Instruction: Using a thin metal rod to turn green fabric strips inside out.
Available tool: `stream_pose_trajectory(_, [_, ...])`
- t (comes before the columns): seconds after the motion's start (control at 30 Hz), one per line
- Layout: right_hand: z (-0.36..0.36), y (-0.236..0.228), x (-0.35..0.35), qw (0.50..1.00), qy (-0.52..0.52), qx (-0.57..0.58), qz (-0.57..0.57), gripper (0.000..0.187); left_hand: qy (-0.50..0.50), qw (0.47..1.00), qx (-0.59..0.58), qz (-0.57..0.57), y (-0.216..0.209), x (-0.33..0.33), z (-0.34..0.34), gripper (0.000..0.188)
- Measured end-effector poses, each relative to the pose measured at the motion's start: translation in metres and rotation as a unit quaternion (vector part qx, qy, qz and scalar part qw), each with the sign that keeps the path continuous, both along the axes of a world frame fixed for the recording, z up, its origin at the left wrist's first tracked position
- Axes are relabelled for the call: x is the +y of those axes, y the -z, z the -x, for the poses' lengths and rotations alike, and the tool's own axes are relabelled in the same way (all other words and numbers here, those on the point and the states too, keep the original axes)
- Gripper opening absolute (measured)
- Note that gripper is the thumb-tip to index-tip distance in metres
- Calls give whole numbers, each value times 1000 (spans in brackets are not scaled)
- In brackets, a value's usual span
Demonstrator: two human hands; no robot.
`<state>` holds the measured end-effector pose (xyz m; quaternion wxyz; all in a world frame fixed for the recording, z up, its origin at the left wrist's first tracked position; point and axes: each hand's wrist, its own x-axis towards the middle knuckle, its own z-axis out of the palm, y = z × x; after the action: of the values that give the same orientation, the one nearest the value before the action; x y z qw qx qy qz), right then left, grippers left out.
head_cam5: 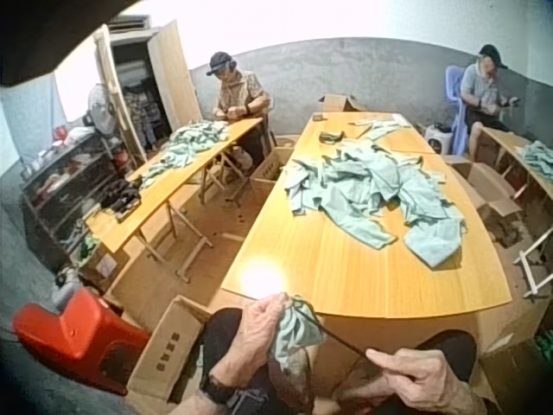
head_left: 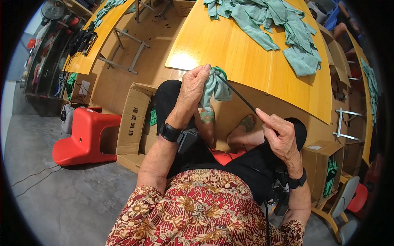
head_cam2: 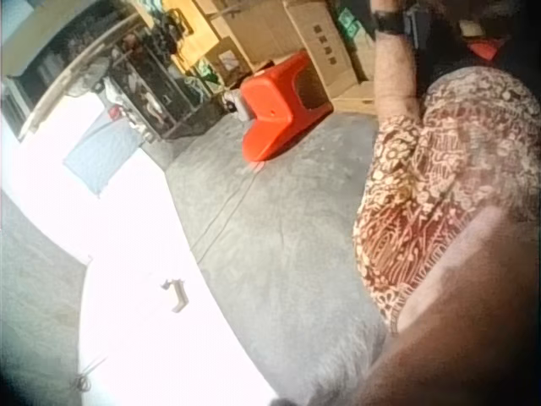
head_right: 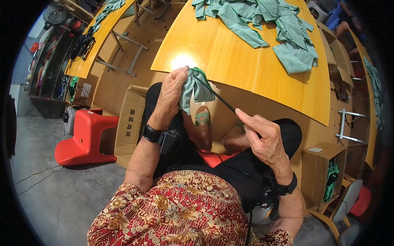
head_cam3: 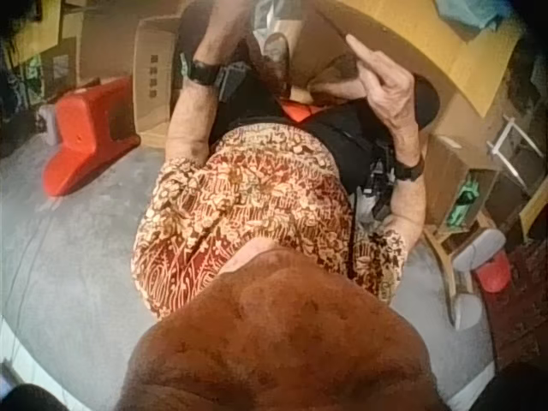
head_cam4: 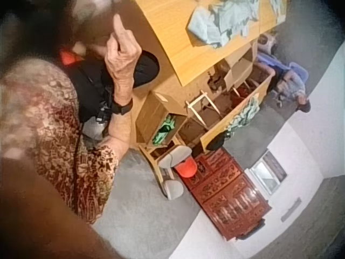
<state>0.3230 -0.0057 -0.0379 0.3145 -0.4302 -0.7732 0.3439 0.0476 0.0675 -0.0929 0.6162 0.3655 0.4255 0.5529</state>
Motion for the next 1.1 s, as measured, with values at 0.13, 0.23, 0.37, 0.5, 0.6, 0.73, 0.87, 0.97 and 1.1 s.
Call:
stream_pose_trajectory(0.13, [3, 5, 5, 1000, -1, 2, -16, 48, -24, 1000, 18, -3, -13, -2, -13, 30])
stream_pose_trajectory(0.23, [1, 6, 7, 1000, -10, 11, 0, 48, -12, 999, 39, -33, -13, -3, -13, 32])
stream_pose_trajectory(0.37, [-1, 1, 12, 999, -30, 4, 12, 47, -2, 998, 48, -32, -21, -6, -14, 35])
stream_pose_trajectory(0.5, [3, 10, 12, 996, -39, 63, 51, 46, 28, 994, 68, -79, -25, -5, -8, 37])
stream_pose_trajectory(0.6, [15, 16, 11, 989, -22, 124, 83, 45, 62, 988, 114, -87, -36, -13, -11, 40])
stream_pose_trajectory(0.73, [30, 10, 11, 974, -11, 177, 138, 42, 68, 991, 81, -78, -38, -20, -13, 42])
stream_pose_trajectory(0.87, [32, 11, 1, 962, 12, 196, 189, 40, 9, 979, 174, -107, -42, -19, -13, 35])
stream_pose_trajectory(0.97, [35, 3, 4, 967, 17, 193, 166, 40, -67, 995, -3, -75, -55, -16, -11, 22])
stream_pose_trajectory(1.1, [26, -11, -1, 990, 20, 126, 65, 40, -69, 994, -54, -59, -52, -8, 1, 17])
